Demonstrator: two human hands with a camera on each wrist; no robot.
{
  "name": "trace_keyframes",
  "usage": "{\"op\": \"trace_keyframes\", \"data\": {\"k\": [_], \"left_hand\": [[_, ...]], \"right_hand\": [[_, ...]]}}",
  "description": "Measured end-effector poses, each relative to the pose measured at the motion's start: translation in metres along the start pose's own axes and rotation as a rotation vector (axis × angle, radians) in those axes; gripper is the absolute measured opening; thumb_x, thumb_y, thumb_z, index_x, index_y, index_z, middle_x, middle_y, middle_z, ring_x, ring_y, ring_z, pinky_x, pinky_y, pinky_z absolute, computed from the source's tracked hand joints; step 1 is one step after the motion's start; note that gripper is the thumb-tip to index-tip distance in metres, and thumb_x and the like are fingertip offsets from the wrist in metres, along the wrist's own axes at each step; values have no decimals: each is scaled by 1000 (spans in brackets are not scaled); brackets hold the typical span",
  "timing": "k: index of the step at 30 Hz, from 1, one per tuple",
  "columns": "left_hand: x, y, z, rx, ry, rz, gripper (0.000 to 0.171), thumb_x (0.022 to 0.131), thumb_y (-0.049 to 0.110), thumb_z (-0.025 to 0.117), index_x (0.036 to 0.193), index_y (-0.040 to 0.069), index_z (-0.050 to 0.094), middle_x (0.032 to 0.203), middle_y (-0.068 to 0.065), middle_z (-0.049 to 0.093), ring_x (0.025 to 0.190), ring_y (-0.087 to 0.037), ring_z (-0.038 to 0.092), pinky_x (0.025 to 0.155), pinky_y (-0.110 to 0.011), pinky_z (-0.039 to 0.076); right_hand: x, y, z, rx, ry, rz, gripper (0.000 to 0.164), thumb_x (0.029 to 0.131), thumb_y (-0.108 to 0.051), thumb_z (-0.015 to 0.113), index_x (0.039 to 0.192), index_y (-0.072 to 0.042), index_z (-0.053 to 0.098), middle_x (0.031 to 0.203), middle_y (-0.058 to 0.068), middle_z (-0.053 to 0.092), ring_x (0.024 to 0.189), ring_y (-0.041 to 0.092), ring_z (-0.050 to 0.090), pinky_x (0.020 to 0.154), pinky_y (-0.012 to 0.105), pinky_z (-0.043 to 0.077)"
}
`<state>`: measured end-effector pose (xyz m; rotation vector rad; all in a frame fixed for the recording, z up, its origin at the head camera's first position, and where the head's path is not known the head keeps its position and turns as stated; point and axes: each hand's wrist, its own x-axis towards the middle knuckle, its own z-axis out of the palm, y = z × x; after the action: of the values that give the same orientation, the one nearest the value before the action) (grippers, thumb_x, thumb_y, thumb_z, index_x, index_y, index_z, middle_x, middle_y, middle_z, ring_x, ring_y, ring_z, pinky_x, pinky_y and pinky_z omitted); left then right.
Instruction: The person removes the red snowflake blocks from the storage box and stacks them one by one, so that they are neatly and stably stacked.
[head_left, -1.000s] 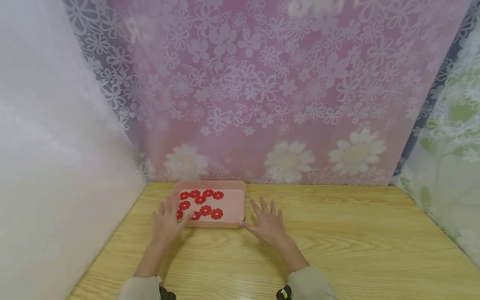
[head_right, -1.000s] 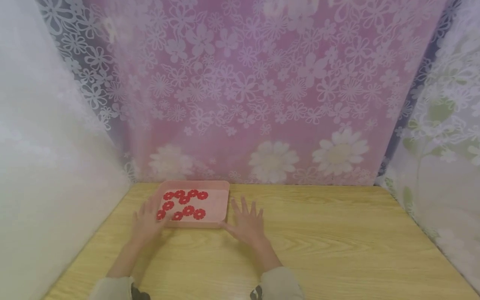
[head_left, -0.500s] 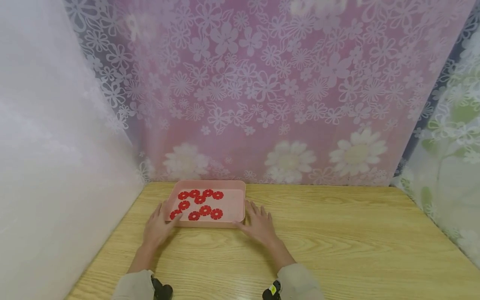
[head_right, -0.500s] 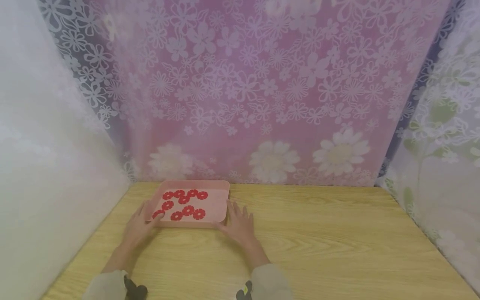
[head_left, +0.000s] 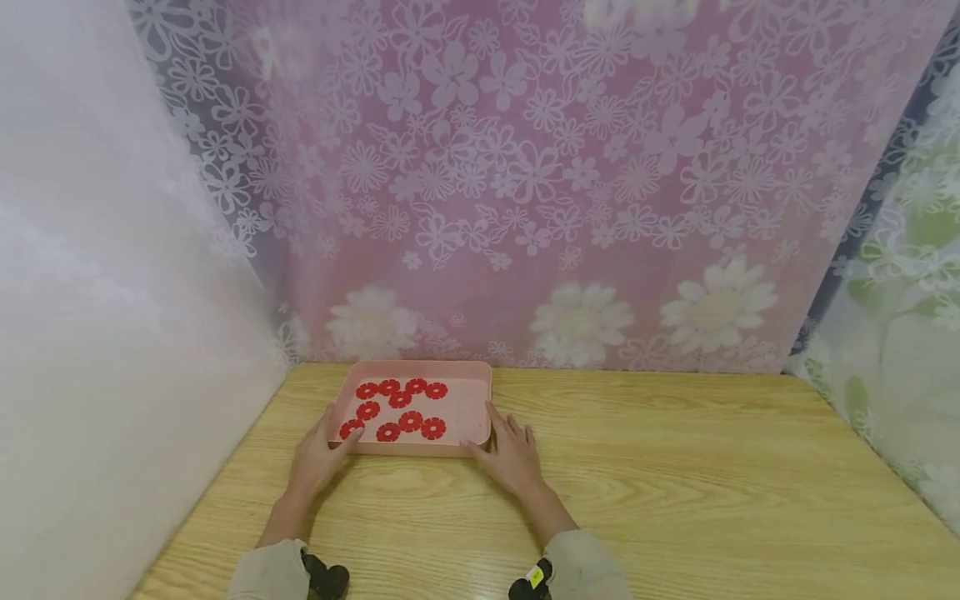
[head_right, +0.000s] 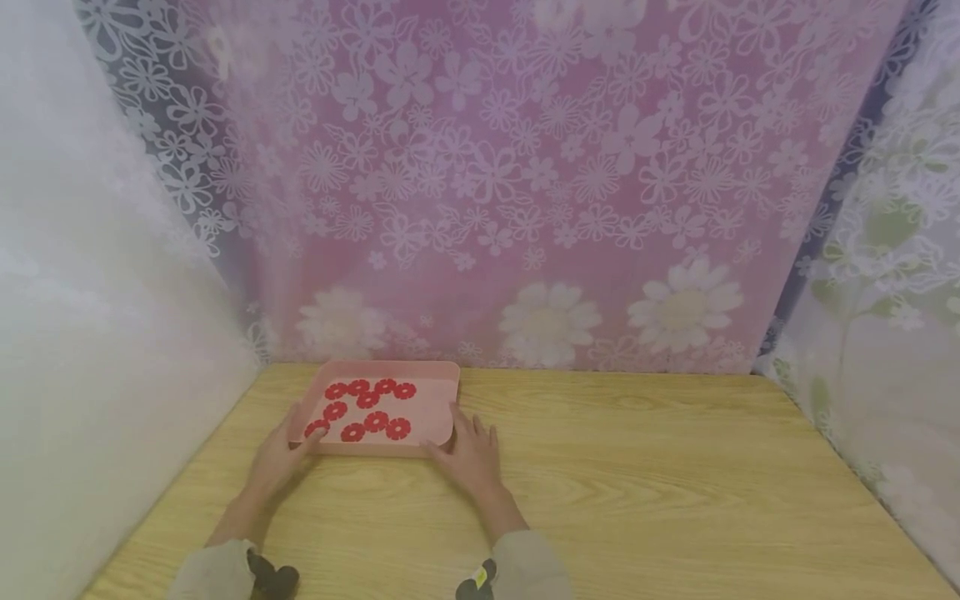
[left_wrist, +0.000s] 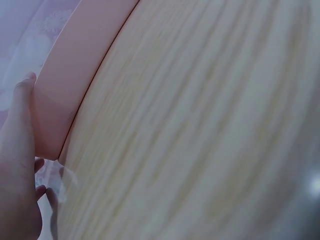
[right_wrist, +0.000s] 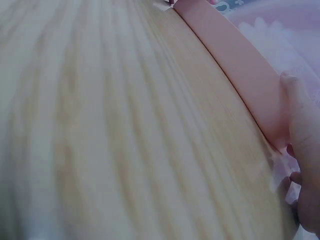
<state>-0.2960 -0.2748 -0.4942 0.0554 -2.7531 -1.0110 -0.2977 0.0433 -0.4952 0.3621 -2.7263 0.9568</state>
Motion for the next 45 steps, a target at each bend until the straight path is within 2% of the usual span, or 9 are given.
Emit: {"op": "trace_keyframes", "data": {"k": [7,16,33,39,45], "left_hand": [[0,-2,4,-19,31,0,90,86,59,49,147,6,12,144,-24,24,129,-42,23,101,-58,20],[-6,1,9,-39,90,49,85,87,51,55,145,0,19,142,-25,27,128,-42,26,100,-57,24],[-21,8,16,-58,90,54,84,87,49,56,144,-1,21,143,-25,26,129,-41,23,102,-54,22],[-28,14,18,-63,113,57,83,87,47,57,144,-2,22,142,-25,28,128,-41,26,101,-55,24],[-35,20,20,-87,109,40,82,87,44,59,144,-2,22,142,-24,28,129,-40,25,101,-55,25]], "right_hand": [[-1,1,0,-13,15,-8,80,82,-60,54,144,-13,32,135,15,44,125,38,34,104,56,13],[-5,5,-1,8,9,-27,82,83,-62,51,145,-13,30,136,13,43,126,36,35,105,54,12],[-22,9,-9,24,9,-30,79,85,-55,55,145,-12,28,134,13,45,126,33,36,106,52,13],[-29,10,-13,37,13,-27,80,84,-57,53,145,-10,29,135,13,44,127,32,34,106,50,13],[-35,14,-18,38,10,-34,80,85,-55,55,145,-9,28,136,14,43,127,32,34,106,49,14]]}}
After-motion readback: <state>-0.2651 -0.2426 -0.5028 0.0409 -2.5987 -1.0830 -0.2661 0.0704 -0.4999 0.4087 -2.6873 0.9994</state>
